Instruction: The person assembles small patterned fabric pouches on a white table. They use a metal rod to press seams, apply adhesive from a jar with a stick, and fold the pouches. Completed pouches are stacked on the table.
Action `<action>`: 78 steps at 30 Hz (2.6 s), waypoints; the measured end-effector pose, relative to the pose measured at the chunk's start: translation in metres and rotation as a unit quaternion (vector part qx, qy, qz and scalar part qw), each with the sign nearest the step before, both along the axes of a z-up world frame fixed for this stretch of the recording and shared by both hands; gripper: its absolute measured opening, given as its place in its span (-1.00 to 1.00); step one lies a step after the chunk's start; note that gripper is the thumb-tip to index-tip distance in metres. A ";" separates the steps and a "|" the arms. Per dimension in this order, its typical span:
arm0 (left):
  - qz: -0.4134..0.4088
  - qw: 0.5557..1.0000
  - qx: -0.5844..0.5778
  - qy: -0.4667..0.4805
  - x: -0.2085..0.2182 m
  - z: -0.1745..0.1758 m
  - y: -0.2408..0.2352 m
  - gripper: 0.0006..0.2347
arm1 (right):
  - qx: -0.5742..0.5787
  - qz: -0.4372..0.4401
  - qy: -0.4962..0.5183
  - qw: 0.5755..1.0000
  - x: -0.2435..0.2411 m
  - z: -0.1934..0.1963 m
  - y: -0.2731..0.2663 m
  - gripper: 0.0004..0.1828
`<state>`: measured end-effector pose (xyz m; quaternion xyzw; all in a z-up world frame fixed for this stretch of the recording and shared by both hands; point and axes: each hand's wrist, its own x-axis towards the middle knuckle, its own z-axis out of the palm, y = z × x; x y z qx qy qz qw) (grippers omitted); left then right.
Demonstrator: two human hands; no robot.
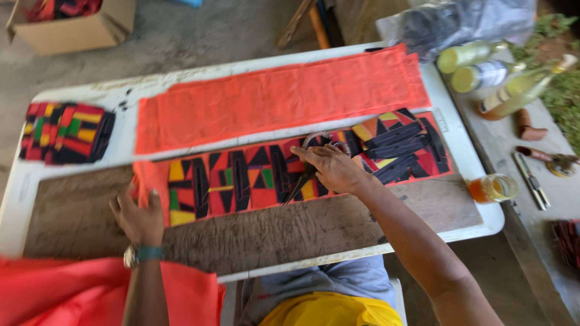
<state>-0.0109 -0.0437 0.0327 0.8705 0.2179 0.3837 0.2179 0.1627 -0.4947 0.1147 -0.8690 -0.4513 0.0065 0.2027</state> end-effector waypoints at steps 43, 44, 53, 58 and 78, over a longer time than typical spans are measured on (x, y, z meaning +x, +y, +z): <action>-0.418 0.858 -0.053 0.292 0.006 0.067 -0.230 -0.61 | -0.167 -0.045 -0.159 0.972 -0.019 0.026 -0.139 0.02; -0.426 0.858 -0.053 0.281 0.007 0.063 -0.229 -0.62 | -0.129 -0.030 -0.161 0.978 -0.018 0.021 -0.139 -0.04; -0.493 0.841 -0.094 0.201 -0.008 0.047 -0.210 -0.67 | -0.116 -0.004 -0.323 0.939 -0.017 0.039 -0.119 -0.13; -0.497 0.807 -0.074 0.311 -0.029 0.055 -0.178 -0.67 | -0.013 -0.032 -0.317 0.948 -0.094 0.063 -0.121 -0.30; -0.447 0.860 -0.080 0.232 -0.025 0.061 -0.129 -0.56 | 0.194 -0.112 0.303 0.926 -0.146 0.024 -0.088 0.25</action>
